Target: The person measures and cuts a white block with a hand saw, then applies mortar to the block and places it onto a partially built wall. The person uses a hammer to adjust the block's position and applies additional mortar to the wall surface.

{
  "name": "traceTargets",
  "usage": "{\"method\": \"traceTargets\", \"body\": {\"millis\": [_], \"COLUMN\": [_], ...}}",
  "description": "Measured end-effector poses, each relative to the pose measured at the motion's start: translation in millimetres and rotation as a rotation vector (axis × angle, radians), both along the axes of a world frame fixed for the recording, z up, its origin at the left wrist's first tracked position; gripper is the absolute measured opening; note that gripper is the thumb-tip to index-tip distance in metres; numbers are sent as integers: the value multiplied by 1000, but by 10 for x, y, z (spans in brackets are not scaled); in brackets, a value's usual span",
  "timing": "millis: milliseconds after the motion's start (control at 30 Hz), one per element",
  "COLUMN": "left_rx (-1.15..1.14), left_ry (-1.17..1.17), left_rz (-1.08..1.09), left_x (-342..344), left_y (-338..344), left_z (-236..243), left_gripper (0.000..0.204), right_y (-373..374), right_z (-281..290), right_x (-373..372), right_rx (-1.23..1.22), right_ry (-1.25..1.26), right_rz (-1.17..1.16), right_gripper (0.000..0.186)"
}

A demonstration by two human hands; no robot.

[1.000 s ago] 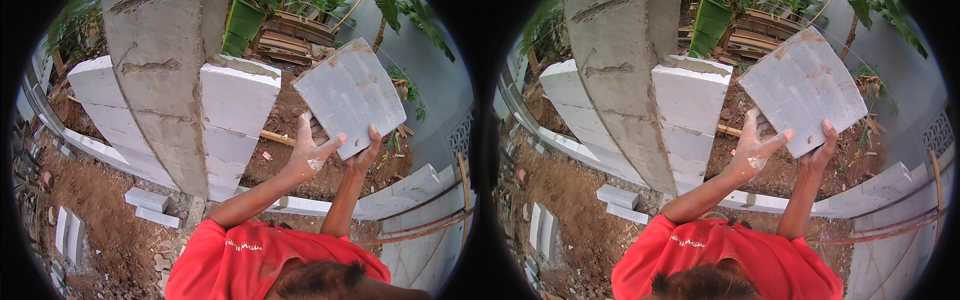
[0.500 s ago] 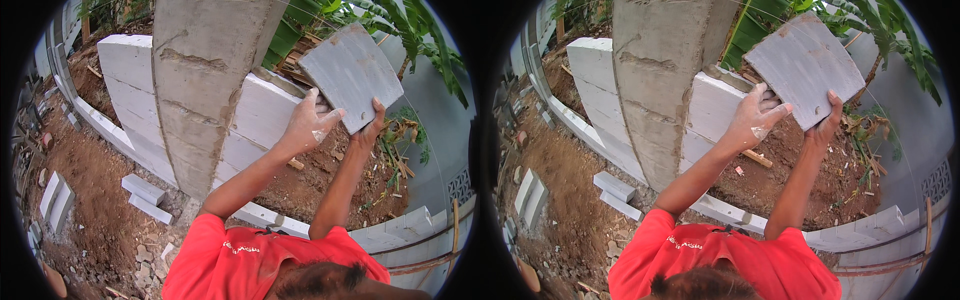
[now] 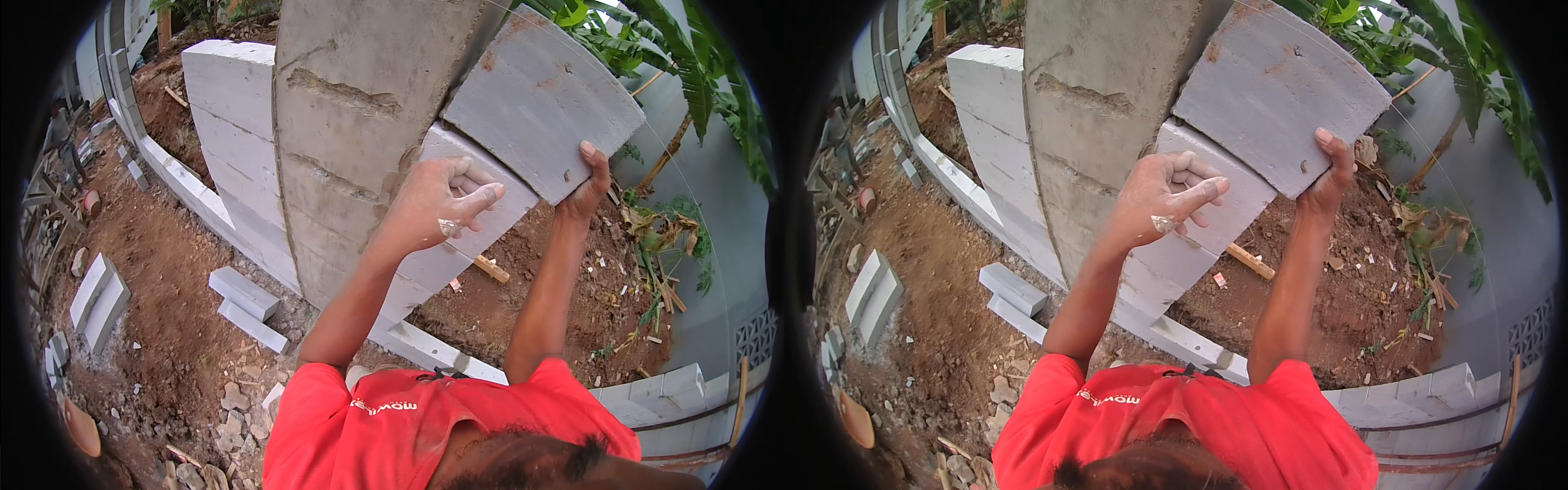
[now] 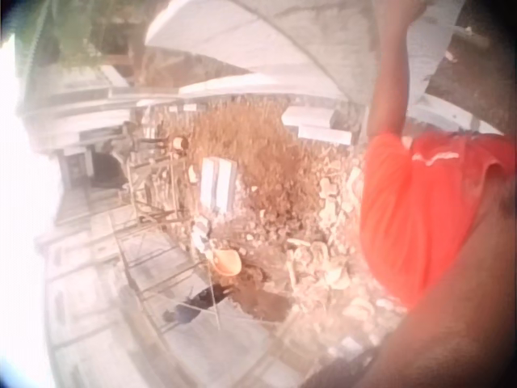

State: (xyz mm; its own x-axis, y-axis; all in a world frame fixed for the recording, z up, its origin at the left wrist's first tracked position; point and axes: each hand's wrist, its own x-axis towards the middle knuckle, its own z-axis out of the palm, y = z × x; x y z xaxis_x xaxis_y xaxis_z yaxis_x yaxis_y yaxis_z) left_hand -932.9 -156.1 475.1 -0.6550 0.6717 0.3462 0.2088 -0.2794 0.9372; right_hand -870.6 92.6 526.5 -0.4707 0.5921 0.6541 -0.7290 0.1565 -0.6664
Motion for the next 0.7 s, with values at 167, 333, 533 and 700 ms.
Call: {"method": "traceTargets", "body": {"millis": [167, 333, 533, 700], "left_rx": [88, 166, 167, 222], "left_ry": [-20, -24, 11, 62], "left_rz": [232, 423, 621, 686], "left_x": [-236, -471, -615, -837], "left_y": [-253, -545, -951, -980], "left_z": [-255, -402, -403, -267], "left_gripper": [31, 24, 21, 20], "right_y": [210, 247, 313, 268], "right_z": [-61, -68, -8, -59], "right_x": [-53, -22, 4, -71], "right_rx": [87, 83, 62, 91], "right_ry": [-43, -90, -101, -117], "right_rz": [32, -68, -47, -144], "right_gripper": [64, 62, 71, 78]}}
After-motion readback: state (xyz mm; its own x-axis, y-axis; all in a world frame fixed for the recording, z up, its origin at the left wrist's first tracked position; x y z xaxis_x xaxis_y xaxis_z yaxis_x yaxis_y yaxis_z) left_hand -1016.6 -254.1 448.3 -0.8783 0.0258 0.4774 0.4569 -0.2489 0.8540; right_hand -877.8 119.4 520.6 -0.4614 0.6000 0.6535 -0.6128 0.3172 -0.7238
